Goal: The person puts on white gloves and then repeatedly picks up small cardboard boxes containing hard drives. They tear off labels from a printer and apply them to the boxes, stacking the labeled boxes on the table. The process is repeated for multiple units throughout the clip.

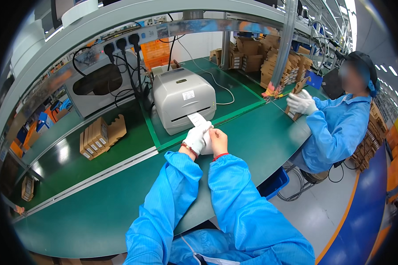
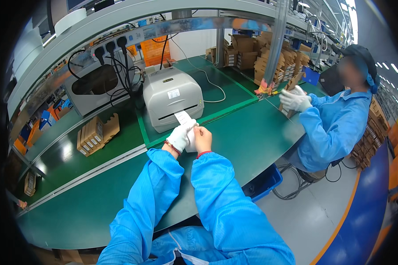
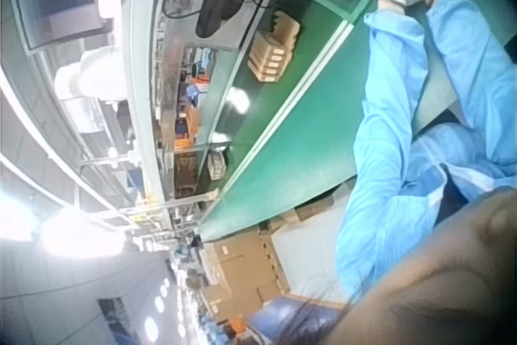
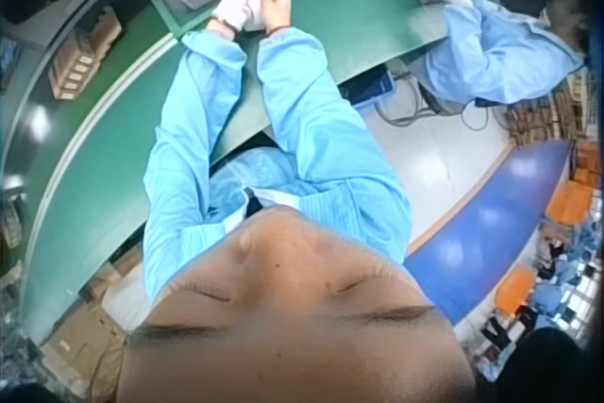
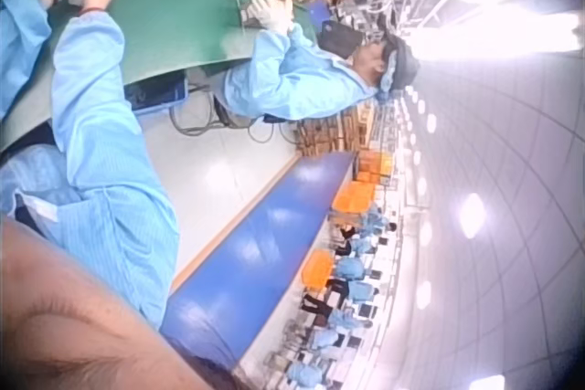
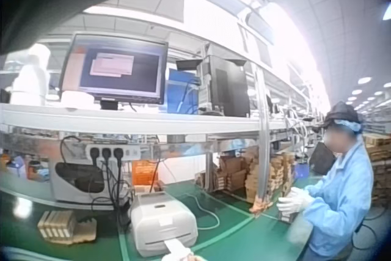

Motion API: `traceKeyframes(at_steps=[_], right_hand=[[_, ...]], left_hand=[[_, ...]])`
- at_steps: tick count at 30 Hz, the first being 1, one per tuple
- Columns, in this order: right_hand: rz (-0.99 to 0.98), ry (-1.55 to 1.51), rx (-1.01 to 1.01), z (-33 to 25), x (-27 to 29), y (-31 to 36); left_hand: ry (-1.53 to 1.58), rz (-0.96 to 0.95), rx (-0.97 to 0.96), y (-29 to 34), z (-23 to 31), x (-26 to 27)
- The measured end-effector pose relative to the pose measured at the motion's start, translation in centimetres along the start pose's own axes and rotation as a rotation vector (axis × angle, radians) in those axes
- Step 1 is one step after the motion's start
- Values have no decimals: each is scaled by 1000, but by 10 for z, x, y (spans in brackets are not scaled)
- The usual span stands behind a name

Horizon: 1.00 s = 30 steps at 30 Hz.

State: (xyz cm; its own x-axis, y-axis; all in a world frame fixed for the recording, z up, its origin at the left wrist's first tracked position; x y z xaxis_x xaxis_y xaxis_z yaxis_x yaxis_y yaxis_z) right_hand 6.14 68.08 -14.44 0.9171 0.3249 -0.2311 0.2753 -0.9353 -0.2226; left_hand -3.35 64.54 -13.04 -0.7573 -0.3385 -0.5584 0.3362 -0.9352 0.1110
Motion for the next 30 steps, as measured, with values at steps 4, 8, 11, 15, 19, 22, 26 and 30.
traceKeyframes(at_steps=[4,8,11,15,19,22,26,30], right_hand=[[53,304,76,8,0,4],[110,388,91,-5,7,22],[171,398,185,-27,38,38],[321,329,273,-62,112,77],[642,537,388,-102,203,121],[759,330,397,-79,263,128],[892,462,202,-3,329,129],[892,534,58,54,353,127]], left_hand=[[195,-76,53,-5,-3,-3],[178,-48,116,0,2,-1],[113,-84,192,13,9,-19],[90,-177,310,23,7,-11],[101,-142,315,49,-5,-3],[37,-274,288,71,-27,14],[-63,-559,170,130,-38,-1],[-82,-602,213,174,-33,10]])
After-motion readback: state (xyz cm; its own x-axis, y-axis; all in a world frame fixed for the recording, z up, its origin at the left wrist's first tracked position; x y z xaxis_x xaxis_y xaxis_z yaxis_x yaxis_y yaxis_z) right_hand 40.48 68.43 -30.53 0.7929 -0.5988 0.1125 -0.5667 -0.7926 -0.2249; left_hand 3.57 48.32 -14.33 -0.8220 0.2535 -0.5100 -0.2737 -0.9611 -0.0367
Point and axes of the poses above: each hand's wrist, its own y-axis away from the middle knuckle, its own x-axis out of the back of the hand, z = x × y, the point moved 5 cm from there along -y, towards the middle knuckle, and after that the axes turned 2 degrees about -y, right-handed, at the moved point
